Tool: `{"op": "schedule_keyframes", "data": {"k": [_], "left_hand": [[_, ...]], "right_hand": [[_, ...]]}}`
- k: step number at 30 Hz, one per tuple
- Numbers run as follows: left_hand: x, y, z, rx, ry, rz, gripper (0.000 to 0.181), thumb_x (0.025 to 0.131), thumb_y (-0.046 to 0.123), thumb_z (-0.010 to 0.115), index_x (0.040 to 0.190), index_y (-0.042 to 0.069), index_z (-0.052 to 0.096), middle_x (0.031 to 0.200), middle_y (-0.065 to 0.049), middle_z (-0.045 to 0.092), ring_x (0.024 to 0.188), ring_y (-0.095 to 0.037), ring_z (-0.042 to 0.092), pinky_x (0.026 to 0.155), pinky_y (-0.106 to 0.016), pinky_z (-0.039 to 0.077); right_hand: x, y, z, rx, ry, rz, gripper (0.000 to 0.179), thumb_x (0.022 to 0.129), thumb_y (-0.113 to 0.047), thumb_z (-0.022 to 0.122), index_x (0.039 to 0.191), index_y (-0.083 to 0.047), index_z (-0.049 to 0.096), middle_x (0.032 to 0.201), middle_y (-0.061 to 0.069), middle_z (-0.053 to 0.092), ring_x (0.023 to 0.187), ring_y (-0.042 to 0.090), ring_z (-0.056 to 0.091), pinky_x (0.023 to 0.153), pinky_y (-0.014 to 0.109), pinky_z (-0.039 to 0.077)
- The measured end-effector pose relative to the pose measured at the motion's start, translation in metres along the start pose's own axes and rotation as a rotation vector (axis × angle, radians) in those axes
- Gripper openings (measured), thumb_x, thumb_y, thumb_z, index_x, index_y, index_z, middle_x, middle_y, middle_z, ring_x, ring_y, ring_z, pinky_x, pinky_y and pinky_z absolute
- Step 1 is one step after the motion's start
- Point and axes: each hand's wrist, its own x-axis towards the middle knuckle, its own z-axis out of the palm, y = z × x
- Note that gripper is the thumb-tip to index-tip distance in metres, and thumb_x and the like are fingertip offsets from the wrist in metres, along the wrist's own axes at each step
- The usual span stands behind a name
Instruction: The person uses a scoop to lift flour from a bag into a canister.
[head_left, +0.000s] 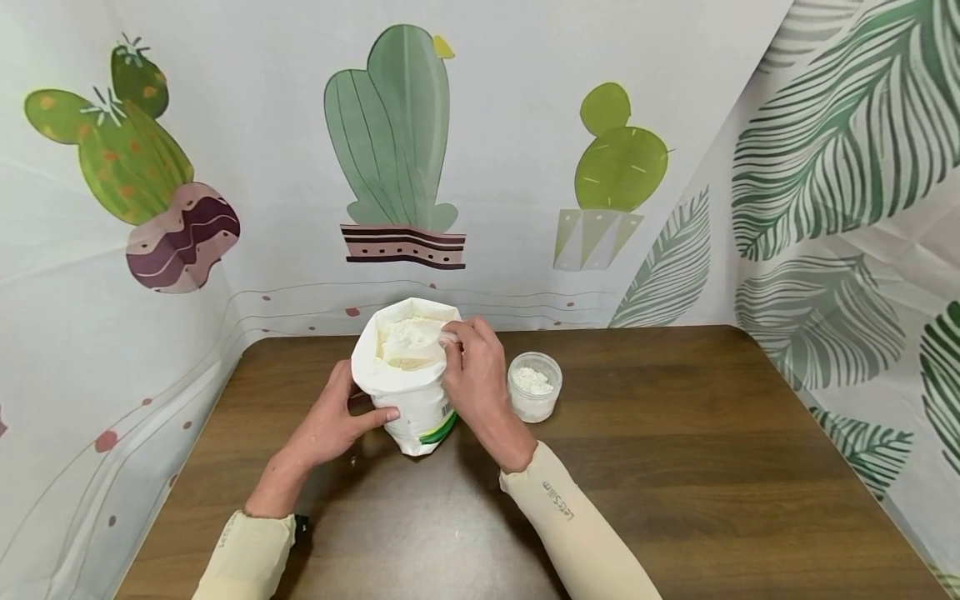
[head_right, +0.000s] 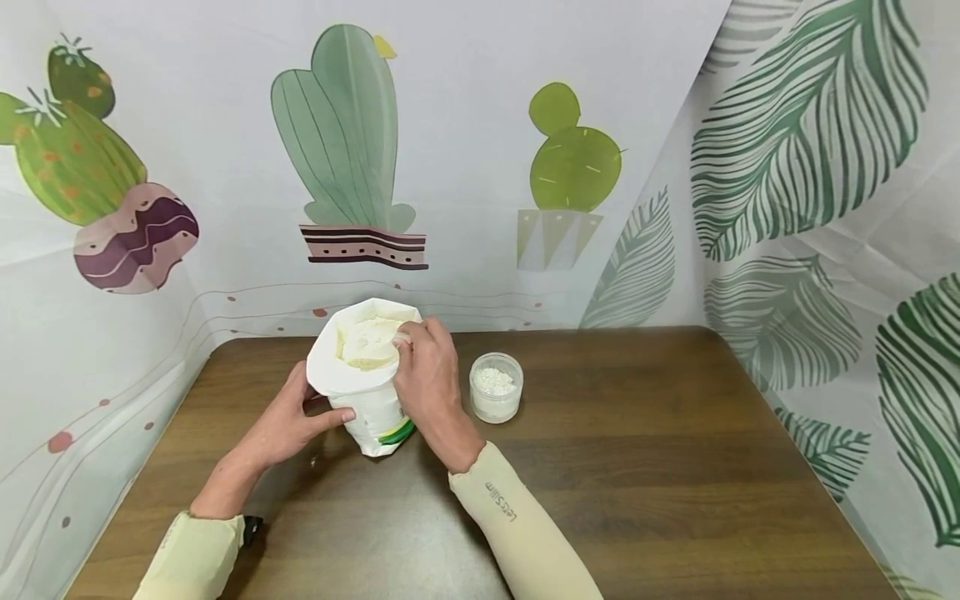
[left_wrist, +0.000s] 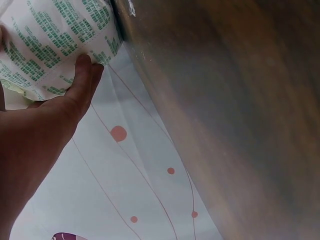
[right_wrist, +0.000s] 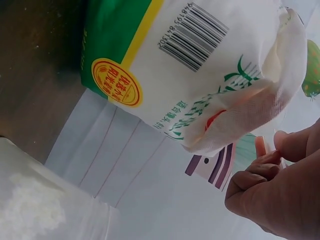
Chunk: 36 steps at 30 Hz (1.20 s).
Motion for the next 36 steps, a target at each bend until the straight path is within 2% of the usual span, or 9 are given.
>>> {"op": "schedule_keyframes", "data": {"k": [16,36], "left_hand": [[0.000,0.000,0.001,-0.004,-0.004,0.004,0.085,0.090,0.022,0.089,0.156,0.010,0.036,0.142,-0.013,0.039,0.132,-0.027,0.044,0.107,-0.059,0.050],[0.001,0.000,0.000,0.008,0.000,0.004,0.084,0.089,0.022,0.089,0.155,0.011,0.039,0.141,-0.012,0.039,0.132,-0.025,0.042,0.107,-0.061,0.048]], "right_hand": [[-0.001,-0.003,-0.009,0.024,0.026,-0.005,0.012,0.101,-0.002,0.068,0.109,0.004,0.075,0.094,0.013,0.063,0.079,0.022,0.062,0.070,0.032,0.055],[-0.001,0.000,-0.024,0.039,0.028,0.008,0.014,0.102,0.000,0.067,0.113,0.005,0.074,0.097,0.015,0.063,0.076,0.021,0.059,0.067,0.031,0.053]]}}
